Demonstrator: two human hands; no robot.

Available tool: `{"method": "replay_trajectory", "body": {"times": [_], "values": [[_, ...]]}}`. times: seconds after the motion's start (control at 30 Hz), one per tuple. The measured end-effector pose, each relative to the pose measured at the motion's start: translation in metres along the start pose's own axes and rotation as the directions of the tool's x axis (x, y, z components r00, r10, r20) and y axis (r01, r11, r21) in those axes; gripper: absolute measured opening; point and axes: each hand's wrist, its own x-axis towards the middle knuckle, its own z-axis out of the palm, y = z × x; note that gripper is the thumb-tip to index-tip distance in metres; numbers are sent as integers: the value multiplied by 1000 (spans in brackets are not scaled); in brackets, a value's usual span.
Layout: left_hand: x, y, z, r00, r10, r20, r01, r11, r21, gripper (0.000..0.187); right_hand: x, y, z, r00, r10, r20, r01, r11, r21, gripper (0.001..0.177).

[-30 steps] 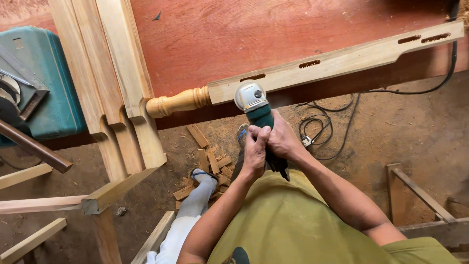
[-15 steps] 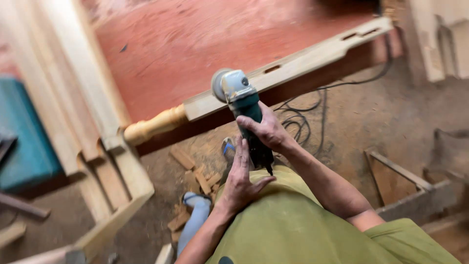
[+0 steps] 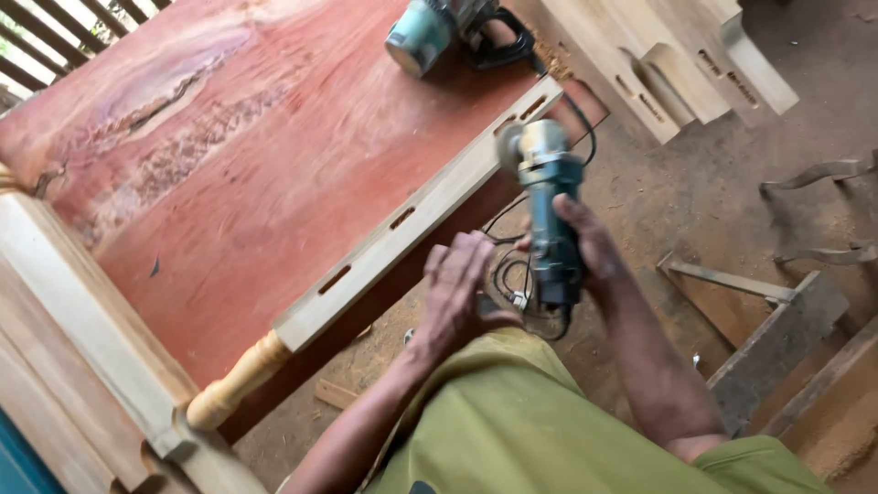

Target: The person uses a handheld router to carve a decorative groove along the length of a wooden post. They then switch to an angle grinder to smooth the carved surface and the edges of the post.

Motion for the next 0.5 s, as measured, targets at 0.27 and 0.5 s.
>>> {"method": "replay_trajectory", "body": {"times": [0.27,0.5], "values": [[-25,-136,21,648,-702,295,359,623,695,131,32,-176,-73,988,-72,135,78,996,-39,71],[-66,-166,33,737,-588,334,260,702,663,80,81,-215,-123,989,-121,83,136,966,-221,67]]}}
